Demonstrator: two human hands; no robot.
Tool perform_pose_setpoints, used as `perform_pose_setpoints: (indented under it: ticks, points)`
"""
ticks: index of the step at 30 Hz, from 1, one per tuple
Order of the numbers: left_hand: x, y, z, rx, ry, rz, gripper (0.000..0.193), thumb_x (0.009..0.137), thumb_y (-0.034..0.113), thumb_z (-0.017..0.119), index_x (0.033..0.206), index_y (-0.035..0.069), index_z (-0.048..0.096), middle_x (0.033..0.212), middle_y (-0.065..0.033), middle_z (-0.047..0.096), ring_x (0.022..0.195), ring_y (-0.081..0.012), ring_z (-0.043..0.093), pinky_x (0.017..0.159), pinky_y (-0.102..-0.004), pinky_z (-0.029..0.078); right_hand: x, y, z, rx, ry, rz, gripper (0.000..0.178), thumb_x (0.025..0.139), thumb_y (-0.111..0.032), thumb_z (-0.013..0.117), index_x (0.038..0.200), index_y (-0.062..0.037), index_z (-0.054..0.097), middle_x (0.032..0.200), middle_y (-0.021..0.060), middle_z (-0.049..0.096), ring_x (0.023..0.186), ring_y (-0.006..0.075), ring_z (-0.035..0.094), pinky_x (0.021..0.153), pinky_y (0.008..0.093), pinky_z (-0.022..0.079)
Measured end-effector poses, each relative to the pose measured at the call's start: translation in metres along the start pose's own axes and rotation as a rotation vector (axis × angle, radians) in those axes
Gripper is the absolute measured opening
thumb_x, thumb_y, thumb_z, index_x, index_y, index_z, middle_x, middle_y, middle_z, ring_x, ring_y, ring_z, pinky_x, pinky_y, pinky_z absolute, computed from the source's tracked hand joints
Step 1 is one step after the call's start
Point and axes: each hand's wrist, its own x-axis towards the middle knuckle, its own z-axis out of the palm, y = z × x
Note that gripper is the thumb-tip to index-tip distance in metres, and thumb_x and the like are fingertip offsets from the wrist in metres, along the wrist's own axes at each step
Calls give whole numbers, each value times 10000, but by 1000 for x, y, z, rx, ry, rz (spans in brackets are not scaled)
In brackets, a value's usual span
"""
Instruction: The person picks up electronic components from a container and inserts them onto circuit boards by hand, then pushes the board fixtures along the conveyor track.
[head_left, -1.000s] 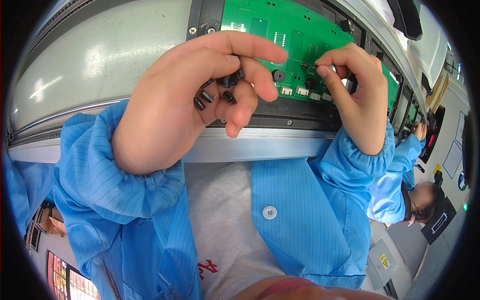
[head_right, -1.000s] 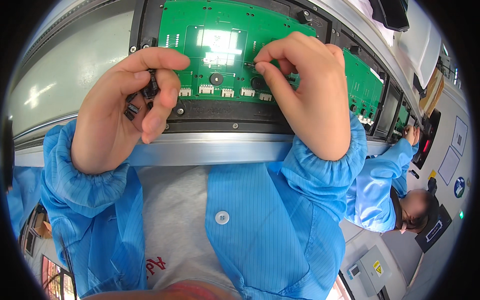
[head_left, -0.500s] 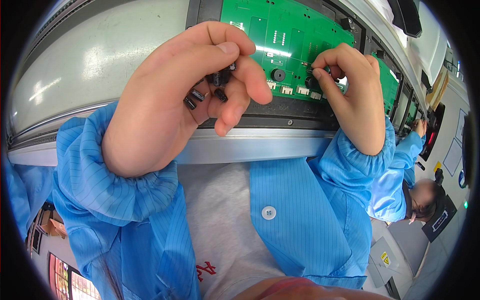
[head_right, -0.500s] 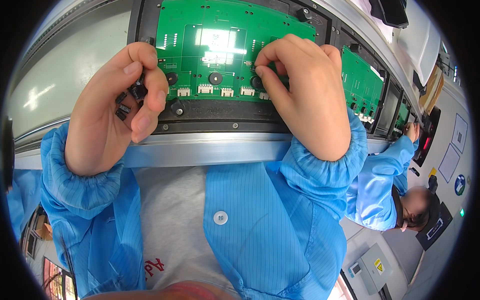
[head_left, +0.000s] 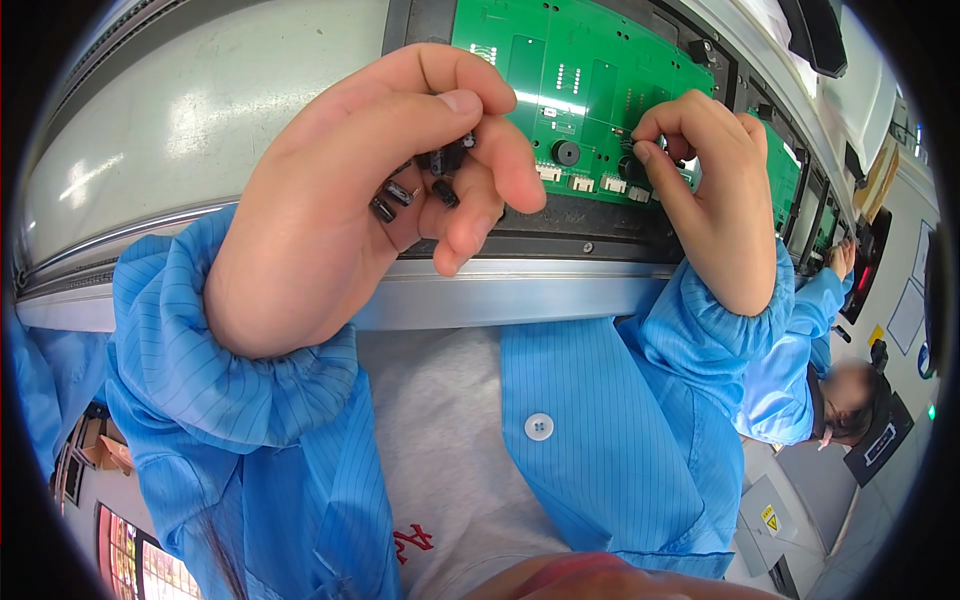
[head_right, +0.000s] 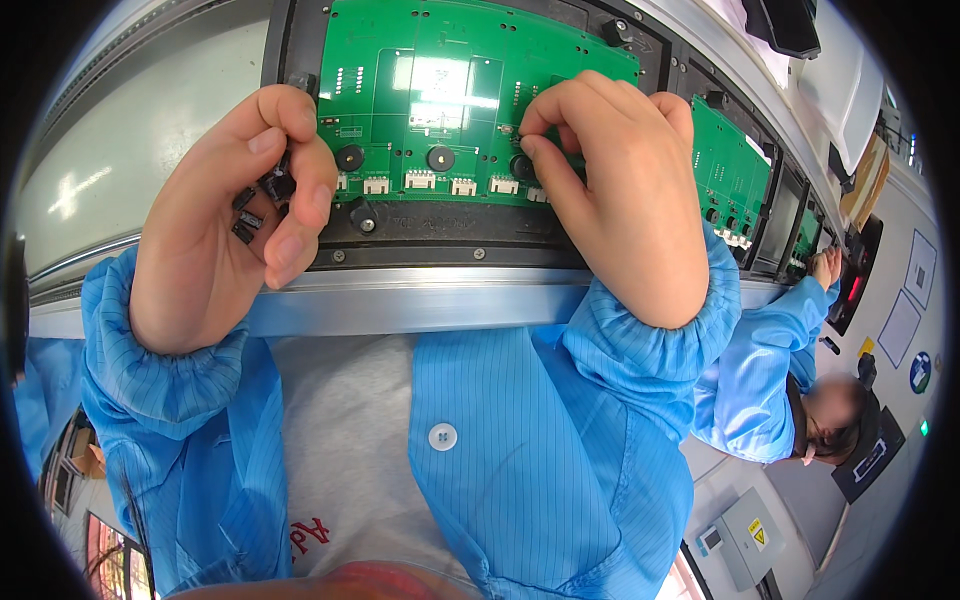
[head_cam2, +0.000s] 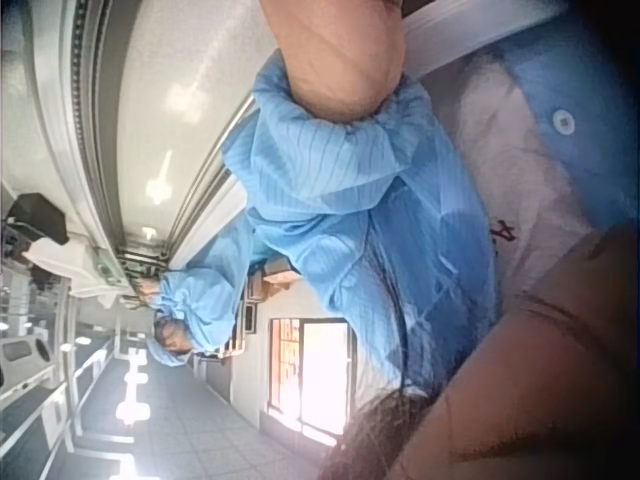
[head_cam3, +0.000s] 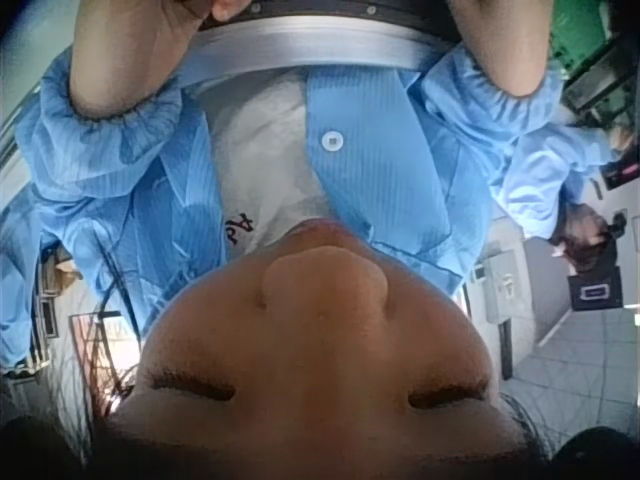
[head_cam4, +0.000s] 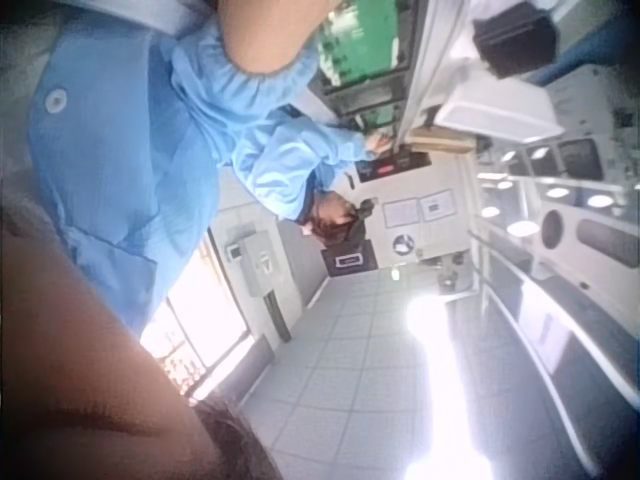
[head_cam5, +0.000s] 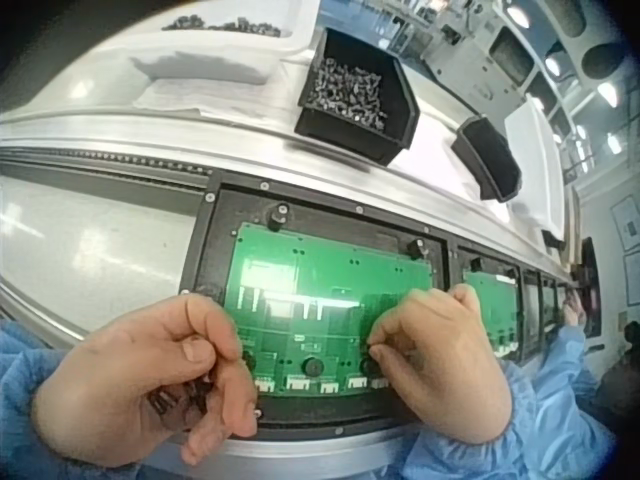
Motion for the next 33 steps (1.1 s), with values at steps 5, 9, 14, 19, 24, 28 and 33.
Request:
perform_pose_setpoints:
  ticks: [5, 9, 14, 19, 24, 28, 33]
  points:
    - [6, 1, 5, 10, 5, -8, 166, 949, 156, 384, 1028, 38, 469, 766, -96, 576, 492, -76, 418, 390, -189, 302, 1, 6, -3, -7, -8, 8, 121, 728, -8, 643, 797, -89, 585, 735, 10, 514, 681, 169, 468, 789, 312, 318]
    - [5, 1, 5, 45, 12, 3, 167, 948, 154, 386, 1018, 33, 477, 769, -92, 566, 495, -75, 410, 391, -191, 299, 1, 5, -3, -38, -2, 1, 123, 726, -11, 645, 798, -89, 584, 733, 10, 514, 686, 174, 474, 796, 314, 320]
    - [-1, -1, 3, 100, 2, 5, 212, 951, 150, 388, 1067, 8, 495, 778, -90, 556, 500, -71, 399, 408, -186, 305, -1, 0, -1, -121, 26, -78, 118, 726, -15, 645, 800, -89, 592, 739, 11, 525, 696, 178, 480, 803, 317, 321]
    - [-2, -2, 3, 143, 26, 4, 268, 956, 151, 396, 1146, -13, 491, 784, -88, 555, 505, -67, 395, 427, -180, 312, -1, 1, -3, -109, 18, -104, 113, 734, -13, 643, 794, -100, 603, 753, 9, 543, 687, 169, 480, 818, 323, 322]
    - [0, -2, 8, 83, 57, -35, 304, 961, 152, 407, 1200, -21, 480, 786, -72, 555, 516, -64, 410, 441, -174, 320, -1, 3, -4, -52, 49, -48, 106, 725, -51, 671, 807, -102, 628, 763, 5, 554, 671, 154, 484, 800, 314, 335]
    - [4, -4, 11, 150, -6, -38, 244, 960, 141, 441, 1149, -6, 488, 752, -38, 547, 494, -53, 427, 436, -167, 308, -3, -11, -6, 254, 298, -126, 142, 725, -39, 660, 865, -41, 638, 834, 63, 574, 691, 150, 476, 716, 287, 375]
    - [-1, -10, 4, 71, -31, 21, 175, 954, 123, 479, 1095, 20, 487, 712, -7, 536, 459, -41, 433, 436, -159, 287, 10, -22, 16, 441, 463, -542, 198, 681, -40, 685, 874, -29, 646, 837, 98, 564, 699, 164, 476, 640, 271, 391]
